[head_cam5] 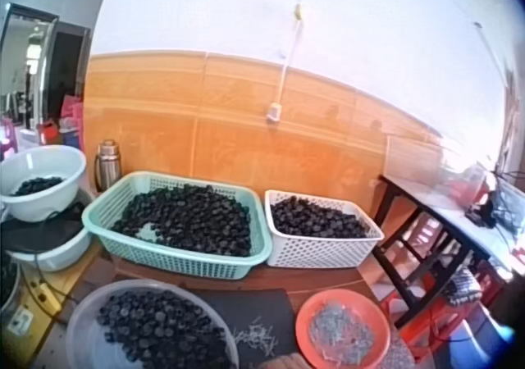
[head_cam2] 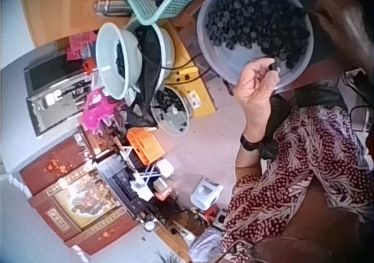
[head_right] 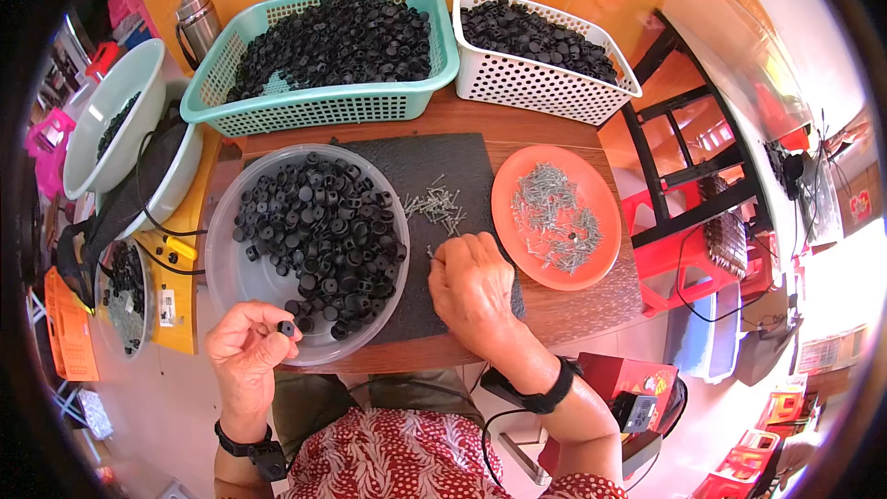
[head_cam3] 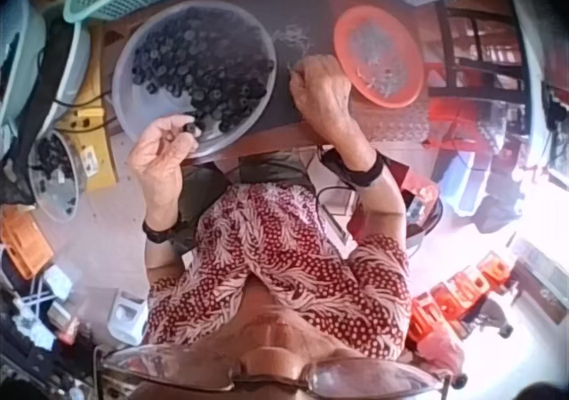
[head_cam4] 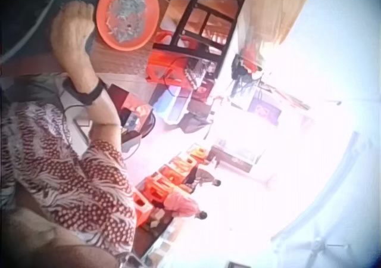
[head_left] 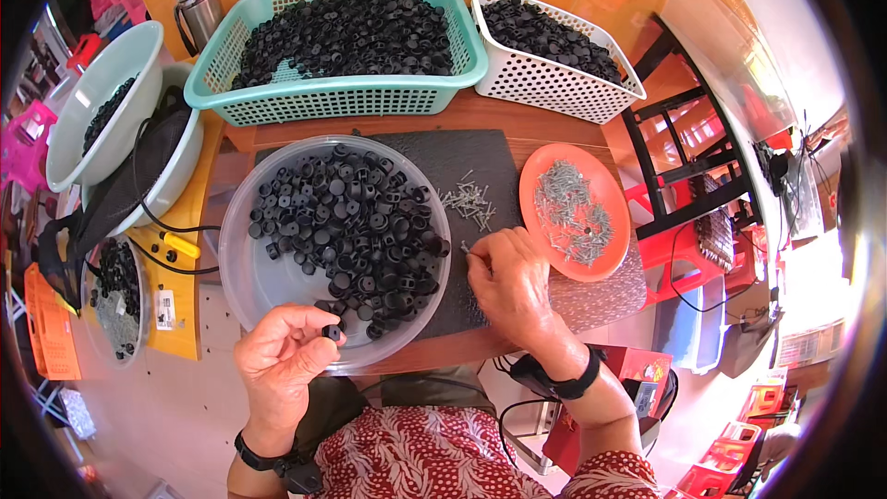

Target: Manually assembling circular black plastic components using small metal screws.

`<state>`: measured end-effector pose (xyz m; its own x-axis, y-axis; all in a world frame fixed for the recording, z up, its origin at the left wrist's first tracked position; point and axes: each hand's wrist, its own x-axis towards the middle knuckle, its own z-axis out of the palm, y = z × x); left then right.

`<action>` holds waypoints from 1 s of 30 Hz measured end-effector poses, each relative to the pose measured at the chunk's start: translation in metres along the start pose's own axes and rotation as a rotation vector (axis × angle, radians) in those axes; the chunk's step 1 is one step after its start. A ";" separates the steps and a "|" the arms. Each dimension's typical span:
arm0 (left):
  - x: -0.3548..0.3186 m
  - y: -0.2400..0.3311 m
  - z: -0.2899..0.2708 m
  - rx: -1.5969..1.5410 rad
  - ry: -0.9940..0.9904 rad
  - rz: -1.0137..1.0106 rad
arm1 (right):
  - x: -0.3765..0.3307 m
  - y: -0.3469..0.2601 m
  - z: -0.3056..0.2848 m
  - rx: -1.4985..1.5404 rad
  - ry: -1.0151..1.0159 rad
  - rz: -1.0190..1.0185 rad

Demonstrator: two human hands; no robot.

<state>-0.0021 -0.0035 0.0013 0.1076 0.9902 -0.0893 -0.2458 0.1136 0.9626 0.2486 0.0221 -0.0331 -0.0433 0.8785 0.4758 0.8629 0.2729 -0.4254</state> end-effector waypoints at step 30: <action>-0.001 0.004 -0.003 -0.234 -0.175 -0.057 | 0.006 -0.099 -0.026 1.052 -0.418 0.295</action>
<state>-0.0061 -0.0037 0.0049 0.2869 0.9549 -0.0769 -0.4475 0.2046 0.8706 0.1761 -0.0101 0.0323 -0.2423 0.9691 0.0457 0.0329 0.0553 -0.9979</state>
